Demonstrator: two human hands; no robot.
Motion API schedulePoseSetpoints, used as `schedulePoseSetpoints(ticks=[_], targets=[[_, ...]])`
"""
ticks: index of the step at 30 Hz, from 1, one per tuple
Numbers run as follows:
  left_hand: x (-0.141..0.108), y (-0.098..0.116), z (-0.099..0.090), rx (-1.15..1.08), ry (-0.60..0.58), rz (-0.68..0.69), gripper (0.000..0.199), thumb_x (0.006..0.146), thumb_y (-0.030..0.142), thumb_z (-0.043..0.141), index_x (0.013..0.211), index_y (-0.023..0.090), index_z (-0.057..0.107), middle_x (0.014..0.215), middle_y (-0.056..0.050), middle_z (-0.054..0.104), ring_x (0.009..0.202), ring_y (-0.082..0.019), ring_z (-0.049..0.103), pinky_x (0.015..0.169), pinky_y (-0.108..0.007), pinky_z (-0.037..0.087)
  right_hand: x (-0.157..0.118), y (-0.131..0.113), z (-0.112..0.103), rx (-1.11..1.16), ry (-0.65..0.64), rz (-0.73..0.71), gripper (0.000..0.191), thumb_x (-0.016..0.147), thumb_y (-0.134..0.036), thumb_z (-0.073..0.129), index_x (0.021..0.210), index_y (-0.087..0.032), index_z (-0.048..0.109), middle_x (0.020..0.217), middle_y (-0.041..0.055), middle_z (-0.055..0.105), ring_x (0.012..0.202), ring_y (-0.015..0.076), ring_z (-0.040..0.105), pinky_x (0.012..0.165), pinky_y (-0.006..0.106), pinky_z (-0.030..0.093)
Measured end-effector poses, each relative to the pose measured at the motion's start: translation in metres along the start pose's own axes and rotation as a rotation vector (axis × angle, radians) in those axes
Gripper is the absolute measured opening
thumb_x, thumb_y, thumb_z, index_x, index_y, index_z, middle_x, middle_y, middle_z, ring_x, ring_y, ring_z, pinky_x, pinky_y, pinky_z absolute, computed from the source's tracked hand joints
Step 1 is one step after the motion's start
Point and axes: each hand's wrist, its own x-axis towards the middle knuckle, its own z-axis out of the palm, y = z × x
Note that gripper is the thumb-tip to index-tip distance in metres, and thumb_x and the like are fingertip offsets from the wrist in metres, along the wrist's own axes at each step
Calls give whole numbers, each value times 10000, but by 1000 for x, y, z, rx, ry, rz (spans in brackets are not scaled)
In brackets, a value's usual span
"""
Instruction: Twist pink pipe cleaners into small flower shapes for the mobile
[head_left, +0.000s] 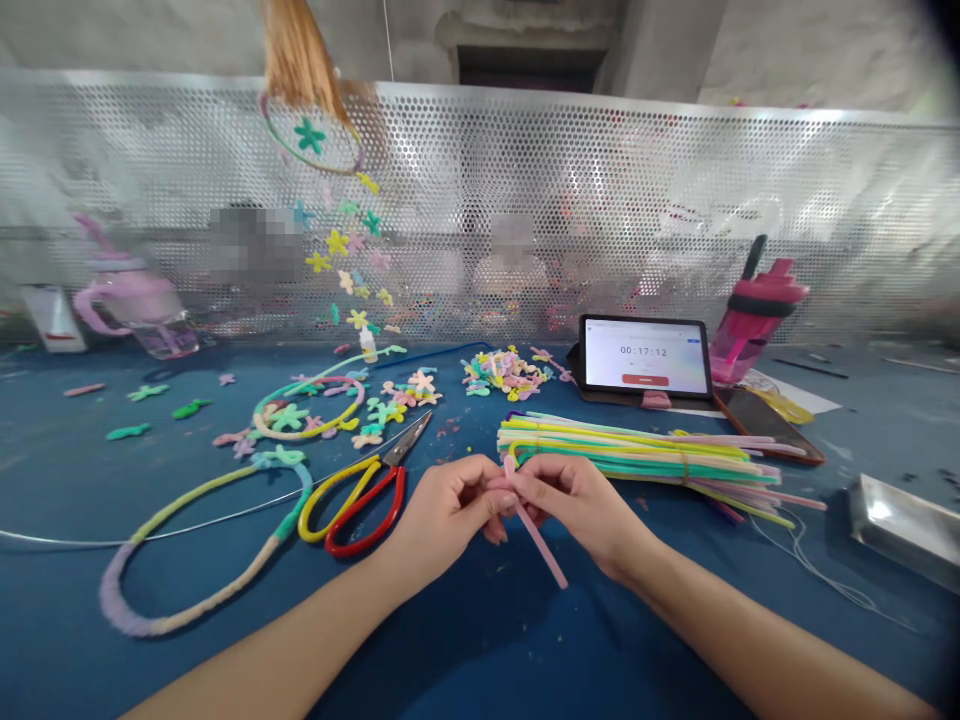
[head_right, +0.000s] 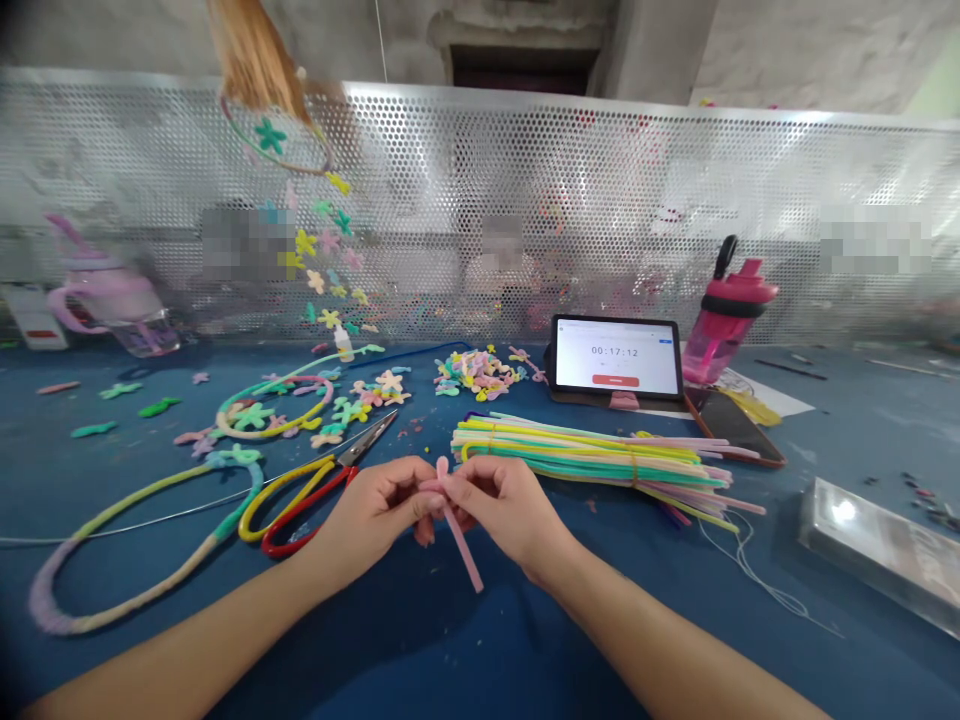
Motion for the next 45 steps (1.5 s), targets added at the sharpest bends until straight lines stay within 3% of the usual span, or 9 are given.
schedulePoseSetpoints(ticks=[6,13,18,21,25,31,35,40,45], targets=[[-1,0,-4,86,33,86,255,801,290,610,1027,192,541,744,14,569,559,-113,593,545,-225,507,2,1,-1,34,-1,7,279,759,-383,647,641,-135,597,631,-5,580,554,85,505,542,200,426],[-2,4,-16,561,138,480,192,795,261,632,974,192,622,950,-57,601,703,-124,592,670,-225,493,1,2,-3,26,-15,-24,279,768,-378,640,644,-133,593,604,-6,555,528,85,486,530,208,405],[-5,2,-14,617,78,563,174,827,189,583,999,181,608,970,-77,625,910,-171,589,806,-246,470,-1,3,-2,-75,-19,-85,249,761,-355,651,649,-137,599,588,-12,528,543,95,473,516,207,366],[-7,2,-11,551,75,531,136,836,168,562,962,177,613,942,-73,619,876,-162,594,777,-240,478,-1,4,-1,-87,-46,-106,229,753,-340,656,653,-143,598,593,-9,535,548,105,485,524,216,374],[-7,3,-5,310,76,372,73,822,198,584,886,164,592,877,-62,583,743,-144,591,645,-229,498,-2,4,3,-135,-13,-117,224,763,-319,636,631,-145,582,579,-7,525,536,107,475,525,222,378],[-4,2,1,-68,65,161,218,797,227,623,941,201,461,807,2,549,671,-126,580,613,-245,503,-3,3,3,-241,-11,-180,248,789,-352,610,659,-142,589,609,8,543,562,110,467,532,223,360],[-3,-1,0,15,56,112,124,811,261,599,833,171,516,684,15,536,610,-124,569,581,-237,497,-1,6,-2,-300,-27,-181,288,817,-405,574,692,-146,582,623,6,537,568,112,472,535,222,365],[-5,3,-3,209,117,179,118,808,278,593,794,162,577,681,4,554,557,-112,542,527,-218,472,2,5,-6,-369,-98,-188,351,886,-426,454,703,-151,575,644,7,520,608,126,503,536,218,377],[-3,7,-5,58,126,84,144,774,284,634,787,155,571,629,24,538,513,-98,528,510,-213,465,4,-5,-12,-533,-73,-241,333,926,-357,384,782,-173,621,724,24,607,670,143,547,591,233,405]])
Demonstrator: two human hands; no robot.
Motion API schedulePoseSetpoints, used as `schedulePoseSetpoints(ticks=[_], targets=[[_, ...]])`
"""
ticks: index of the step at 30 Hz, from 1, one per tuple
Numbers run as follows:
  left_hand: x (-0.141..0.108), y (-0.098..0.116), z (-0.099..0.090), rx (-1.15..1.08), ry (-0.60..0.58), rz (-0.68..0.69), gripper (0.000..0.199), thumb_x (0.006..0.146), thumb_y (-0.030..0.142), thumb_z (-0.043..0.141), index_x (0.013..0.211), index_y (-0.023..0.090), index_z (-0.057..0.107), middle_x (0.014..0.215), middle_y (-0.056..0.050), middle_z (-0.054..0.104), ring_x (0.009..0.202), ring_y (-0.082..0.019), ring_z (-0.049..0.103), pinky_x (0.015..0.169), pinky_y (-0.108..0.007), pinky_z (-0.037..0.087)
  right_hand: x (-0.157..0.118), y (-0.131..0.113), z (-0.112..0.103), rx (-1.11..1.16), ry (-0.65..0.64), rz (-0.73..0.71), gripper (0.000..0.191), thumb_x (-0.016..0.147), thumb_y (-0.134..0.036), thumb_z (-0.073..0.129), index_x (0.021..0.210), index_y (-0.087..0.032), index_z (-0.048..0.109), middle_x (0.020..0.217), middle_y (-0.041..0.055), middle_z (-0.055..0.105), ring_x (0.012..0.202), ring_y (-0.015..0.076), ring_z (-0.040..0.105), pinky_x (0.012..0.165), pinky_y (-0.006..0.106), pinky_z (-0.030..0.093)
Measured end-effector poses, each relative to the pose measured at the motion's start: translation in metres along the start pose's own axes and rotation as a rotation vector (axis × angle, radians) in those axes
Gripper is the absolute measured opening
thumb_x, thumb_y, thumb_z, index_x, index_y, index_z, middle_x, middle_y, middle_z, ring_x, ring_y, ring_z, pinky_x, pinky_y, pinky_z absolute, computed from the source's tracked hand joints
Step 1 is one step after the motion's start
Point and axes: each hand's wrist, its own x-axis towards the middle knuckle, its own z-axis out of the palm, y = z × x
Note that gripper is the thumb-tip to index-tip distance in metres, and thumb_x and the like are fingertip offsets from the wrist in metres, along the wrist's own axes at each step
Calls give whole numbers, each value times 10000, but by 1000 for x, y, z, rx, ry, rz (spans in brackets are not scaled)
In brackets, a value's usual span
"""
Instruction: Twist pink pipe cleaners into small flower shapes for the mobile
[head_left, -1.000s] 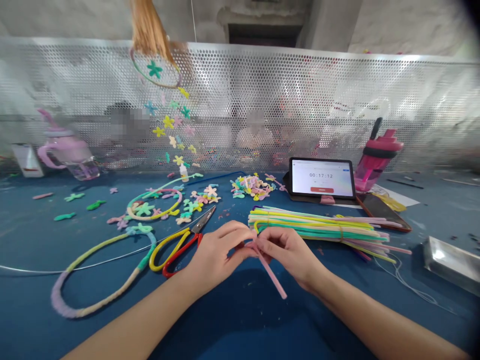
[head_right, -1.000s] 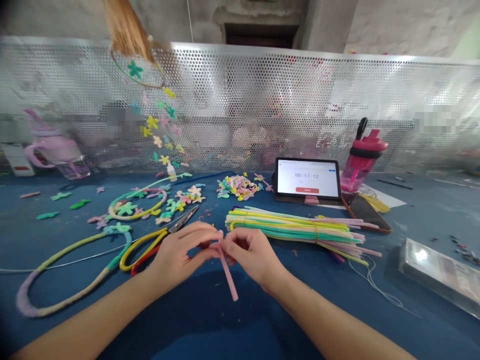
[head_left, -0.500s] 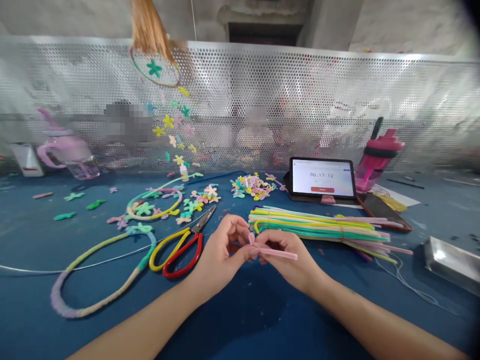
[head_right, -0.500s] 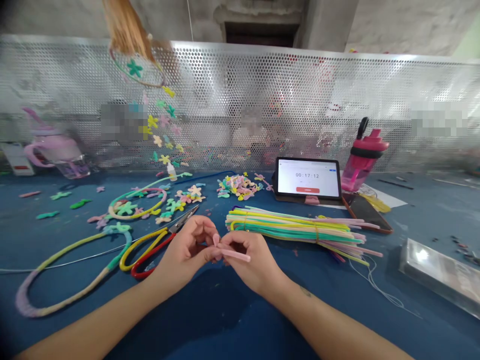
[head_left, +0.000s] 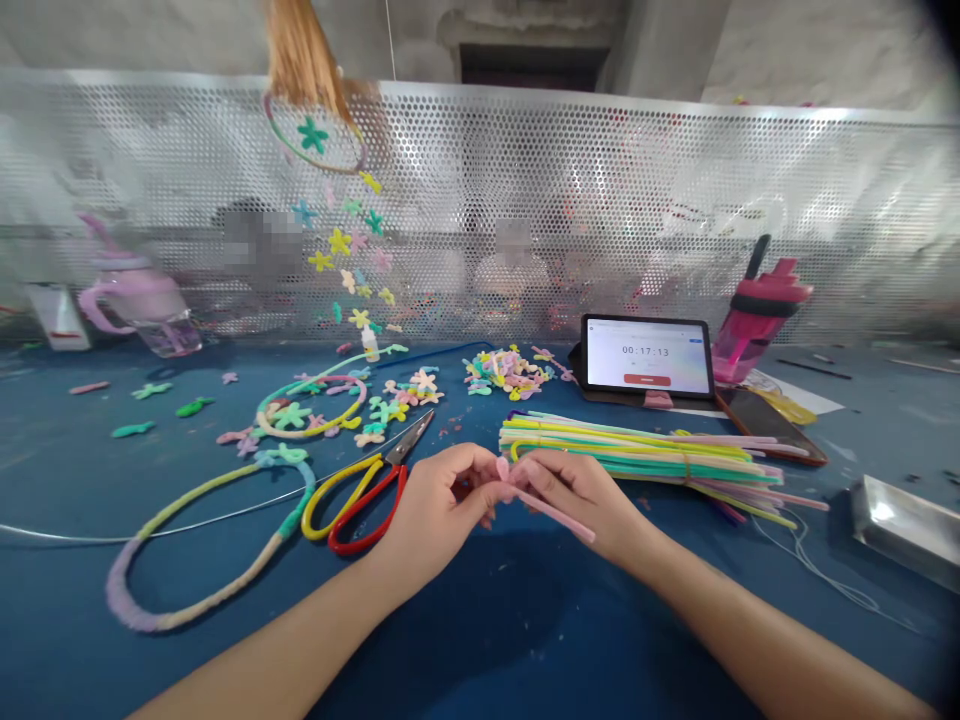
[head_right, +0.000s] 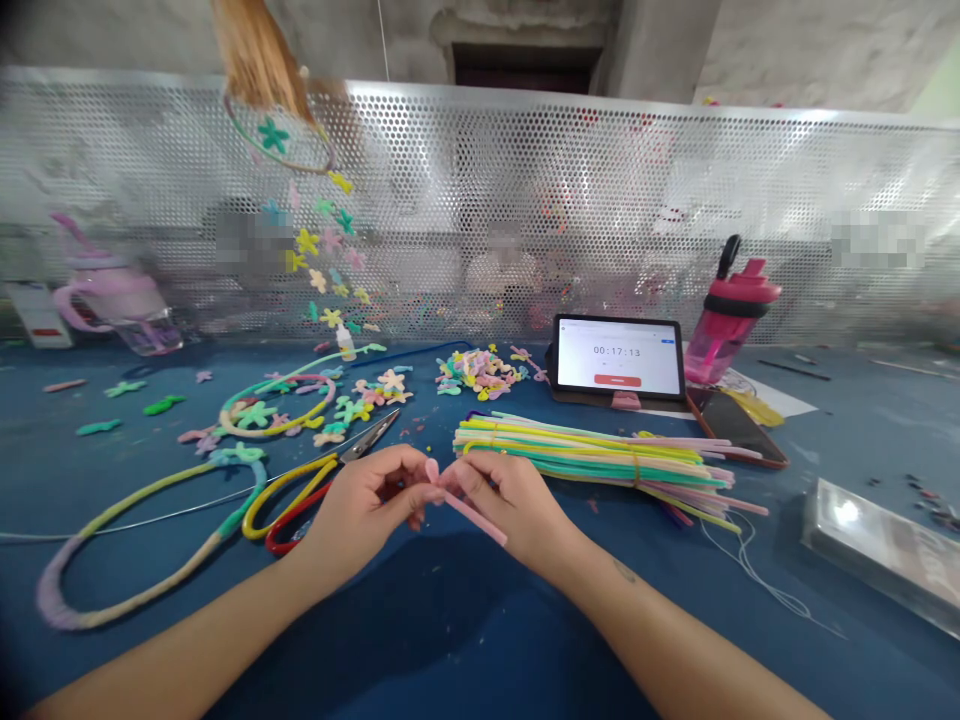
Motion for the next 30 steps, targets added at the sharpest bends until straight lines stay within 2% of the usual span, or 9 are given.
schedulePoseSetpoints(ticks=[3,6,13,18,24,30], targets=[[3,-3,0,-201,-43,-156,194,760,306,650,786,145,545,594,43,513,476,-79,494,483,-206,453,2,-1,-5,5,37,2,237,887,-330,472,823,-179,643,797,37,648,695,151,568,620,249,435],[5,-6,0,-321,-72,-239,226,742,310,673,762,134,534,584,42,514,481,-71,474,478,-197,438,2,0,-5,54,51,69,181,824,-327,568,787,-164,638,732,34,637,629,138,555,582,252,452],[6,-4,-1,-394,-99,-213,209,747,284,681,757,136,533,706,13,563,681,-109,553,598,-219,464,2,5,2,385,35,240,256,706,-381,693,737,-146,597,638,12,628,604,135,612,593,270,523],[6,-5,0,-392,-69,-240,224,752,294,680,751,121,538,655,6,589,633,-102,565,589,-213,453,1,3,2,512,21,294,259,708,-372,698,719,-139,586,655,12,658,573,107,606,586,242,515],[5,-6,-1,-389,-99,-232,221,777,315,653,786,131,531,672,-17,640,623,-118,604,590,-225,469,0,2,2,605,5,336,228,724,-328,696,690,-141,569,655,2,653,552,79,584,547,193,483],[5,-4,-2,-409,-107,-235,242,742,303,691,766,136,517,654,-17,642,603,-117,600,580,-224,468,-1,3,1,654,21,336,217,715,-328,702,694,-141,595,664,4,647,558,81,573,555,201,470]])
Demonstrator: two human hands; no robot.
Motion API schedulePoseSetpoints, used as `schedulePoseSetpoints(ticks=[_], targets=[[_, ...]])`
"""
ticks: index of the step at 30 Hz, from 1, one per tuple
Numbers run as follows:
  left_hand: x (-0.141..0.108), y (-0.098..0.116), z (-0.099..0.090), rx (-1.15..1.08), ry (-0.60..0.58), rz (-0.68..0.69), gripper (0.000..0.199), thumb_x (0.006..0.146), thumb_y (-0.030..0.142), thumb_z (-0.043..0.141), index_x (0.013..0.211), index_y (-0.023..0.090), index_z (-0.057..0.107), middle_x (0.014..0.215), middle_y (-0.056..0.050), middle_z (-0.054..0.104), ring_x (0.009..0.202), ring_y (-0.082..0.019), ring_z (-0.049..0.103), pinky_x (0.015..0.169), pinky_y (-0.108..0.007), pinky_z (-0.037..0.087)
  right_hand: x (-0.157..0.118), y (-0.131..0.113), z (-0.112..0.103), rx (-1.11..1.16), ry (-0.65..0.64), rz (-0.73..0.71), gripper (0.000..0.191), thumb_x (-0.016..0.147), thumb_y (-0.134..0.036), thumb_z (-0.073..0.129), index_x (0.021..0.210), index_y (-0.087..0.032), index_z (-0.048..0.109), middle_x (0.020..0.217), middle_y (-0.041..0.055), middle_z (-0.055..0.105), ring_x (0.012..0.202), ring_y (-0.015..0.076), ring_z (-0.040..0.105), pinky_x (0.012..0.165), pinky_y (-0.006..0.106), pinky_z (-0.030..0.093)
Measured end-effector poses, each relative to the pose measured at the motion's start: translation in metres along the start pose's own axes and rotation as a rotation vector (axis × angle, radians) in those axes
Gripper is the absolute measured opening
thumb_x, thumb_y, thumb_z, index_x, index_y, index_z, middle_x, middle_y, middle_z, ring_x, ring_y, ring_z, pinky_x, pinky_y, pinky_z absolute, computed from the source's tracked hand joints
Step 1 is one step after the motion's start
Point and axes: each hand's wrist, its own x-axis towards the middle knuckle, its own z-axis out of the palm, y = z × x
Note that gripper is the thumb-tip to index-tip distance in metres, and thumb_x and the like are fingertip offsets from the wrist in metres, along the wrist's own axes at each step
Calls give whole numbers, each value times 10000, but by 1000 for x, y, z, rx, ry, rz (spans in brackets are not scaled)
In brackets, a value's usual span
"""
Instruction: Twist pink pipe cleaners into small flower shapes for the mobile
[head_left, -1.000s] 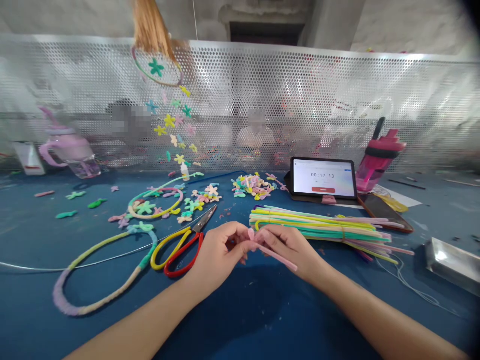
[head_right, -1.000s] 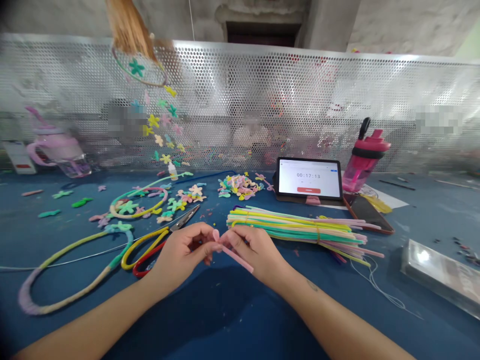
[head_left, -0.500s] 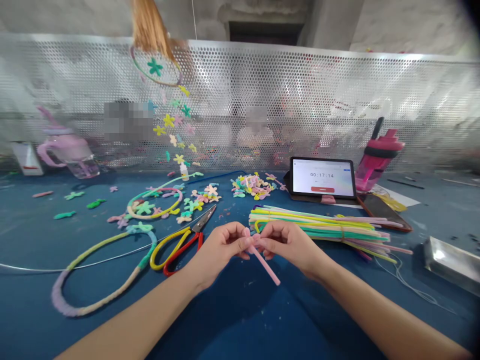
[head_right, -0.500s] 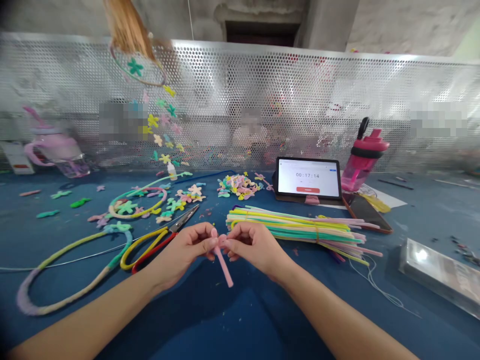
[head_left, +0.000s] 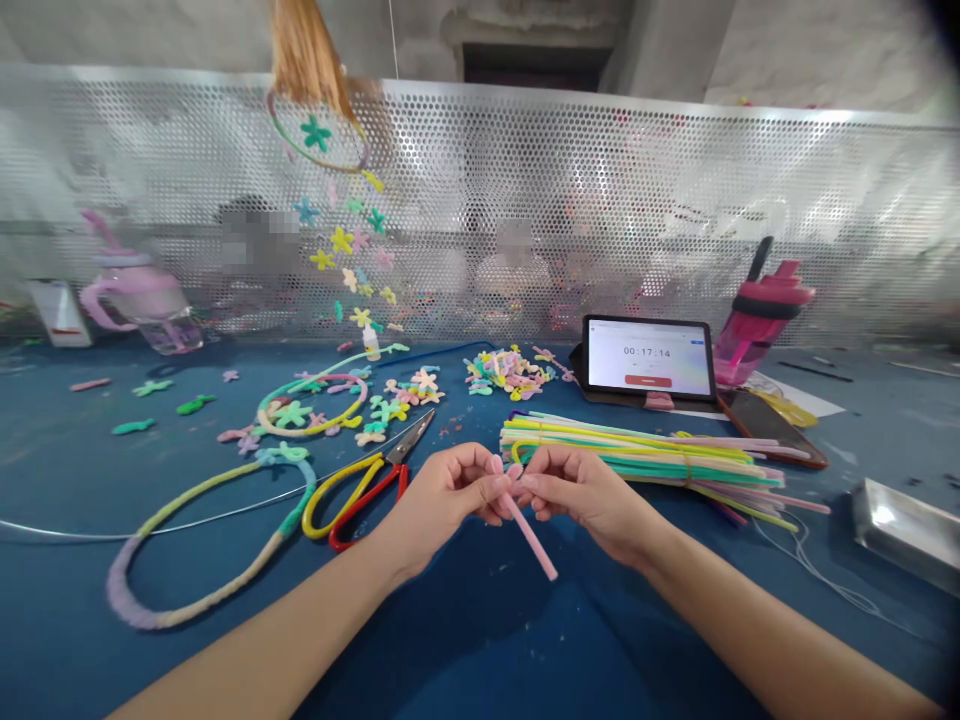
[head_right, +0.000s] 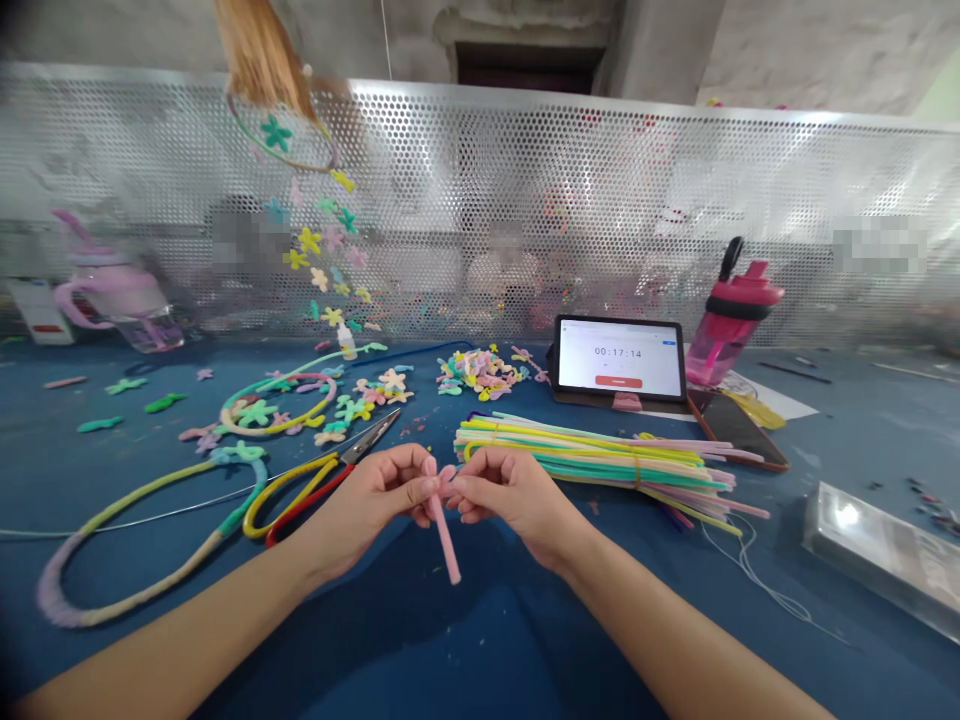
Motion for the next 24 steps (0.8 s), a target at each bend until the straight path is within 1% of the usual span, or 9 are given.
schedulePoseSetpoints(ticks=[7,10,14,16,19,24], targets=[[1,-1,-1,-41,-7,-1,227,740,281,699,765,133,529,638,0,625,600,-105,596,561,-202,453,0,-2,3,86,28,52,233,674,-313,736,671,-135,586,669,9,659,561,73,573,559,189,464],[2,-1,0,-44,-10,3,222,752,289,688,761,135,528,640,-4,637,605,-103,597,562,-198,449,0,1,5,126,33,39,235,677,-313,734,664,-139,577,680,11,667,564,77,583,556,191,464],[2,-1,0,-26,21,4,242,737,313,698,754,135,536,624,-13,647,591,-108,598,558,-200,451,0,4,7,144,62,24,257,656,-330,749,664,-143,573,687,6,667,590,92,602,571,201,472],[2,-1,-1,-23,41,0,245,724,306,709,746,133,538,621,-16,650,584,-110,601,554,-199,455,0,5,7,124,62,20,260,663,-338,743,672,-144,571,690,5,664,608,100,616,585,207,482],[2,0,-1,-30,59,-9,243,704,278,728,735,132,536,616,-10,647,582,-109,607,549,-193,460,1,6,5,53,26,-4,271,679,-363,727,680,-144,567,681,8,666,614,111,630,601,225,499],[0,0,0,-25,35,-21,225,732,273,704,739,128,534,613,-15,650,585,-111,613,576,-207,484,3,8,0,-132,-8,-64,278,676,-376,723,675,-138,580,617,4,651,534,102,595,555,235,506]])
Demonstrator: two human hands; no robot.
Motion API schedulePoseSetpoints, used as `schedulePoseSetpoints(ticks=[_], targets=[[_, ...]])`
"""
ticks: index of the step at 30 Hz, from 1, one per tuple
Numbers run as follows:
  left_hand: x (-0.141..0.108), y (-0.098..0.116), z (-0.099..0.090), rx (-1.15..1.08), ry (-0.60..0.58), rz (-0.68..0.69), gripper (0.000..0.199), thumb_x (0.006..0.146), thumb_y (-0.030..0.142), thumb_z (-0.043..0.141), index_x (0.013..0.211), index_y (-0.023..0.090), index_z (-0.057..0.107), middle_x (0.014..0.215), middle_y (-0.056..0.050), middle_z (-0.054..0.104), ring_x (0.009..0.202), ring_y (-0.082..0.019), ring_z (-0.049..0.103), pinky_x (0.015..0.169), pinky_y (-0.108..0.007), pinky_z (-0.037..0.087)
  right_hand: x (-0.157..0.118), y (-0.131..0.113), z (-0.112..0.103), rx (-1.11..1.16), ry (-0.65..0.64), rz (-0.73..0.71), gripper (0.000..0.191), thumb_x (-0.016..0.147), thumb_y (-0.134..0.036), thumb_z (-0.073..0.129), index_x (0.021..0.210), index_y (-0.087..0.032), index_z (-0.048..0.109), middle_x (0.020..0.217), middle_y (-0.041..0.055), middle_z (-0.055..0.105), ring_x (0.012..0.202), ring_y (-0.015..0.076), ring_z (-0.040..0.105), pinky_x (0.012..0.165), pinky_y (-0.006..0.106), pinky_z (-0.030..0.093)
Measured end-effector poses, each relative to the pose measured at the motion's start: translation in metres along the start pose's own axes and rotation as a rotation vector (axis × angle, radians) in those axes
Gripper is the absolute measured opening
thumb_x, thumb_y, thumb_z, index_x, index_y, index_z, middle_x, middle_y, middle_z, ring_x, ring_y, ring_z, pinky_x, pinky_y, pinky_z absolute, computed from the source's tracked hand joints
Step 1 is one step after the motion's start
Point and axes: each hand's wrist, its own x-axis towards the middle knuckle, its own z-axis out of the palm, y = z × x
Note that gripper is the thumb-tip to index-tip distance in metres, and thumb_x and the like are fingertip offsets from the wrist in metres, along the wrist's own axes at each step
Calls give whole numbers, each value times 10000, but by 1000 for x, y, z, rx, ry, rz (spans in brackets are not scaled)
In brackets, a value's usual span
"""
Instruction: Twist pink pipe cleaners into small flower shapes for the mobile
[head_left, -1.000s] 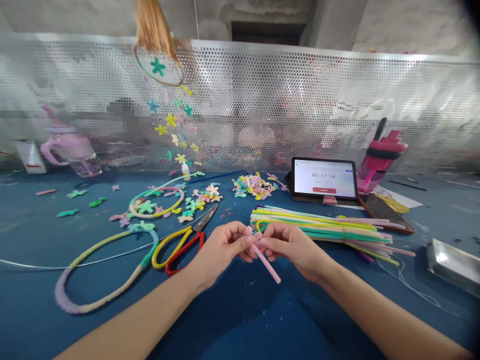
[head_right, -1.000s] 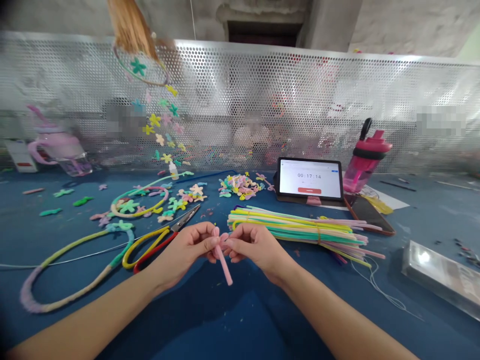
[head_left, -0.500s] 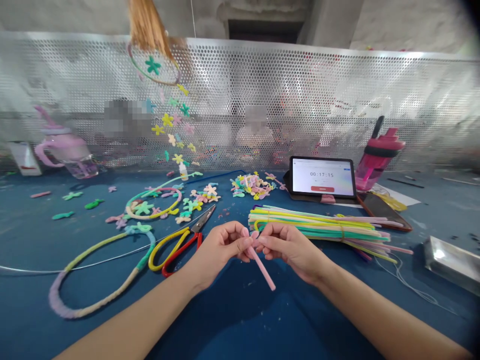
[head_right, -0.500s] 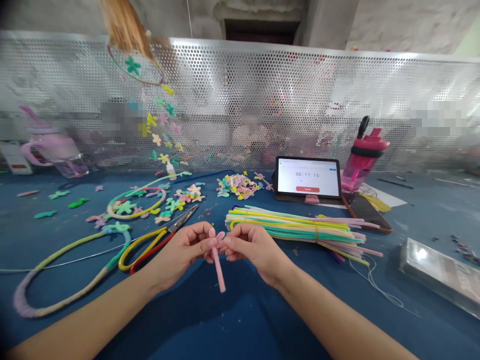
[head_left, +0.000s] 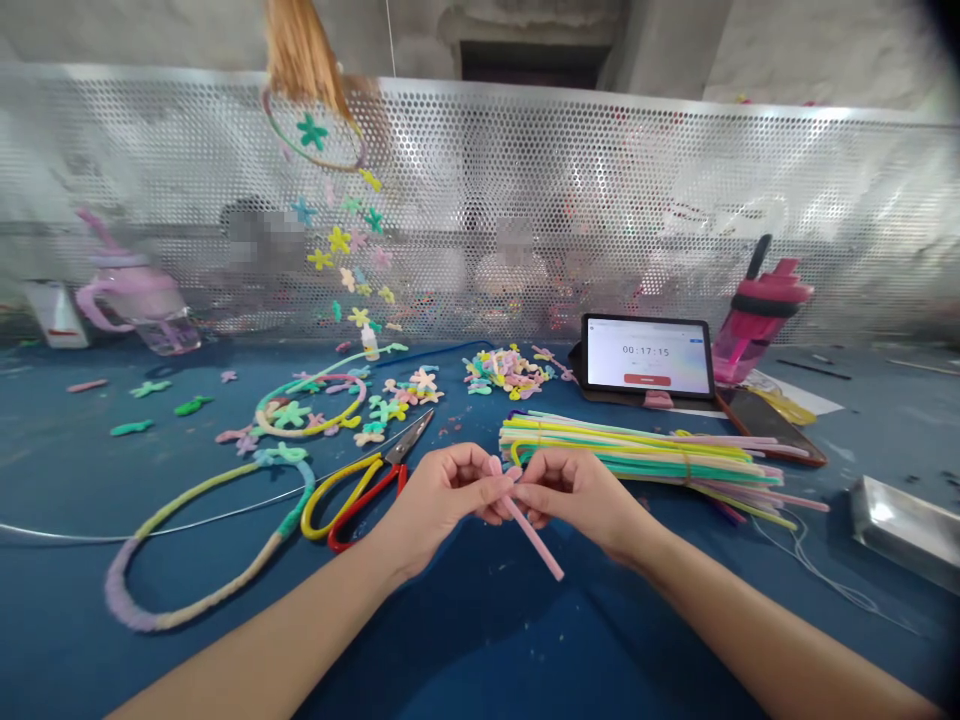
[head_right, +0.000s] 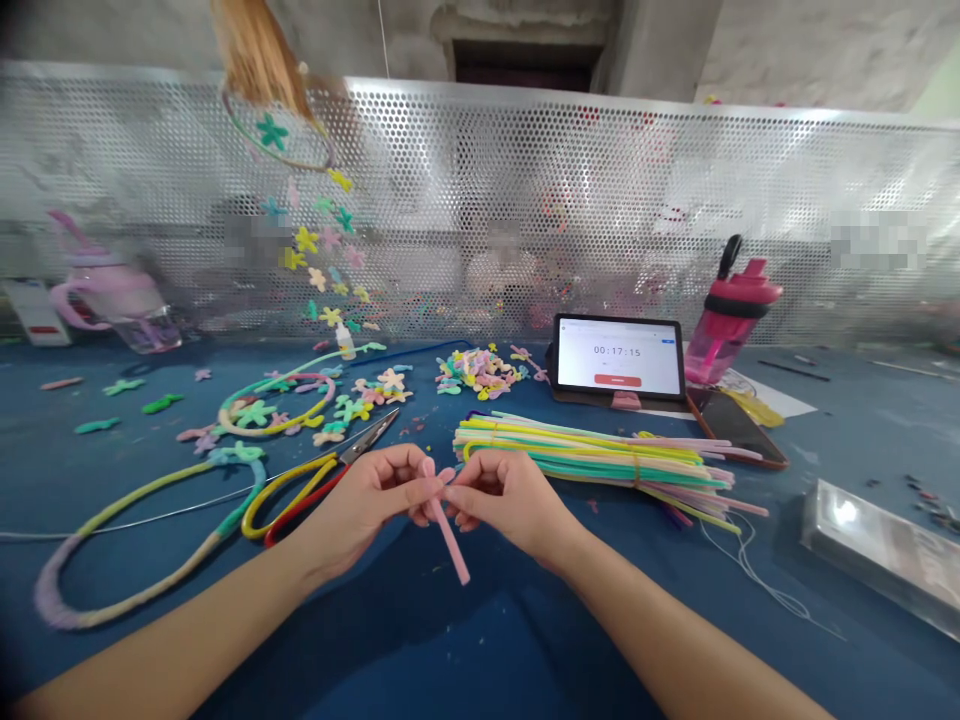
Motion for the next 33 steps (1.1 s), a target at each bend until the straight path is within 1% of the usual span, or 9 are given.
schedulePoseSetpoints(ticks=[3,6,11,15,19,26,30,33], targets=[[0,-1,0,-4,-15,5,218,737,276,701,754,124,546,624,-12,648,589,-111,614,576,-208,492,0,-1,-2,-108,-35,-28,255,723,-378,682,716,-133,612,628,10,644,535,101,585,547,232,503],[0,0,0,-19,-42,16,210,753,292,685,759,121,565,655,-9,641,600,-108,613,582,-211,500,0,-4,-3,-155,-61,-49,243,754,-373,654,756,-132,628,659,14,639,545,96,572,553,225,493],[0,4,-3,-52,-121,14,161,796,278,641,821,127,592,728,-20,649,666,-118,631,630,-218,510,-1,-8,-4,-90,-77,-31,226,774,-355,642,756,-130,623,667,9,622,544,80,544,544,202,466],[1,5,-7,-74,-178,-3,162,747,216,694,856,135,605,787,-25,656,734,-136,645,657,-219,512,-1,-9,-5,-18,-117,-33,231,774,-355,649,802,-127,634,696,16,628,570,80,542,558,197,458],[1,5,-8,-76,-174,-11,177,730,200,708,857,133,605,780,-25,657,732,-135,643,661,-225,516,-1,-8,-4,-5,-127,-36,238,781,-357,645,792,-120,621,692,16,619,567,77,536,560,196,455],[1,4,-9,-94,-206,14,148,738,178,698,828,129,590,743,-20,643,698,-126,630,629,-222,517,-3,-9,-1,6,-120,-57,278,766,-400,647,750,-131,578,678,13,610,561,78,530,550,195,460],[1,4,-9,-96,-202,17,144,734,175,701,814,129,591,733,-13,633,703,-127,627,639,-230,517,-3,-8,-1,-18,-99,-83,250,787,-372,631,754,-131,576,676,12,606,553,75,526,544,193,458],[1,5,-9,-109,-207,7,158,715,178,716,798,132,589,716,-6,629,670,-119,621,628,-227,512,-3,-8,-1,-24,-104,-91,228,800,-347,622,748,-131,572,679,17,607,562,80,531,542,196,457]])
